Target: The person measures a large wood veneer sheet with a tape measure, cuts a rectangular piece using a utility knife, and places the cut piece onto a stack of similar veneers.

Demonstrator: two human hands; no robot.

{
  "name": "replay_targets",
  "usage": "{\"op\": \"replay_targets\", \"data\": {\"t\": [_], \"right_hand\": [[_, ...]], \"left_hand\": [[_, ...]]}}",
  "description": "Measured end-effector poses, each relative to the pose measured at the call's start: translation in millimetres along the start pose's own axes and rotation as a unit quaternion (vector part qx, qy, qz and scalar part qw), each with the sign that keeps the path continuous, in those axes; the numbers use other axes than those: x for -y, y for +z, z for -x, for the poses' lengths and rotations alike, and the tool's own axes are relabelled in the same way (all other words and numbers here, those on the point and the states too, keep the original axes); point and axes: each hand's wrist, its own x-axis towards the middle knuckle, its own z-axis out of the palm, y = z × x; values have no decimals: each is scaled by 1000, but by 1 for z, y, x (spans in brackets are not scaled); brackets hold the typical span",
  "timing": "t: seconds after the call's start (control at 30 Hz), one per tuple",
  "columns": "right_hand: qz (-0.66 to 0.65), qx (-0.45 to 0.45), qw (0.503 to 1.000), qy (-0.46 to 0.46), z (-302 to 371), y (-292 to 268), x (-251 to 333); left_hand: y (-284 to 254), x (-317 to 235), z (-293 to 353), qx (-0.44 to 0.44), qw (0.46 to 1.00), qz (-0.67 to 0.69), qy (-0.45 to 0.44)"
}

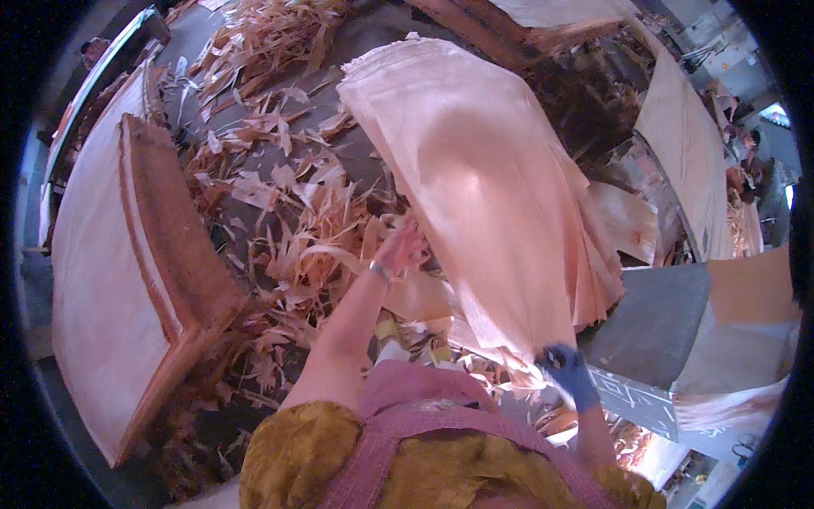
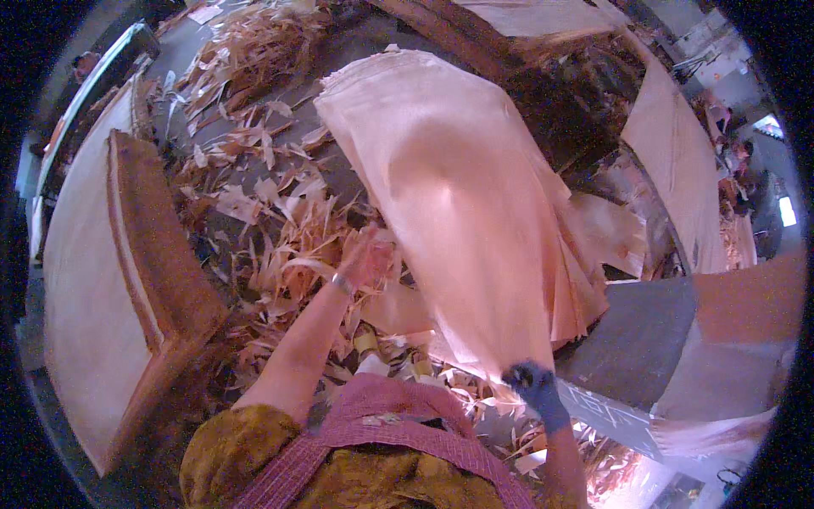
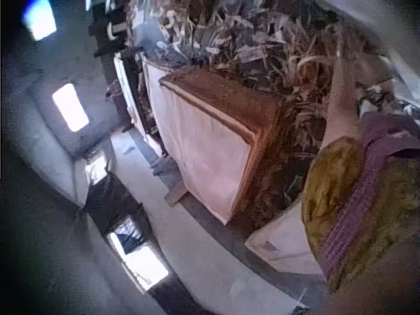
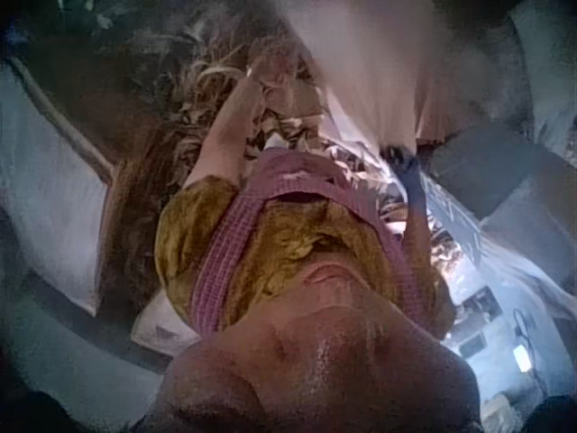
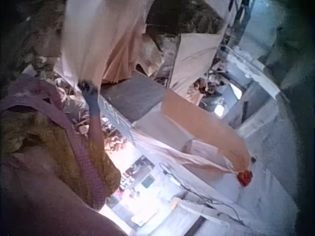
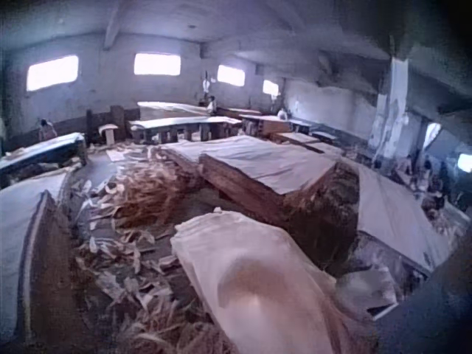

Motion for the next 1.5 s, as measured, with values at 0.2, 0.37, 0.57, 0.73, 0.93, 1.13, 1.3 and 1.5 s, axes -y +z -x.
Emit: {"op": "replay_targets", "data": {"t": [0.2,0.37,0.57,0.73,0.93,1.13,1.3,1.5], "right_hand": [[-236,244,882,328,120,-49,5],[-257,310,845,351,120,-23,-10],[-267,389,872,127,-43,-5,2],[-95,492,851,-161,-201,7,129],[10,468,789,-398,-299,45,390],[155,348,701,-603,-253,80,723],[123,264,538,-791,-141,98,961],[103,354,439,-819,-34,183,1161]], "left_hand": [[-6,-66,-113,-135,981,-80,113],[6,-75,-27,-318,914,-144,208],[-128,-78,235,-487,804,-6,342],[-191,28,473,-585,630,136,492],[-196,154,673,-659,383,162,627],[-240,313,799,-676,142,433,579],[-200,330,898,-661,31,434,611],[-154,388,928,-691,-106,441,562]]}}
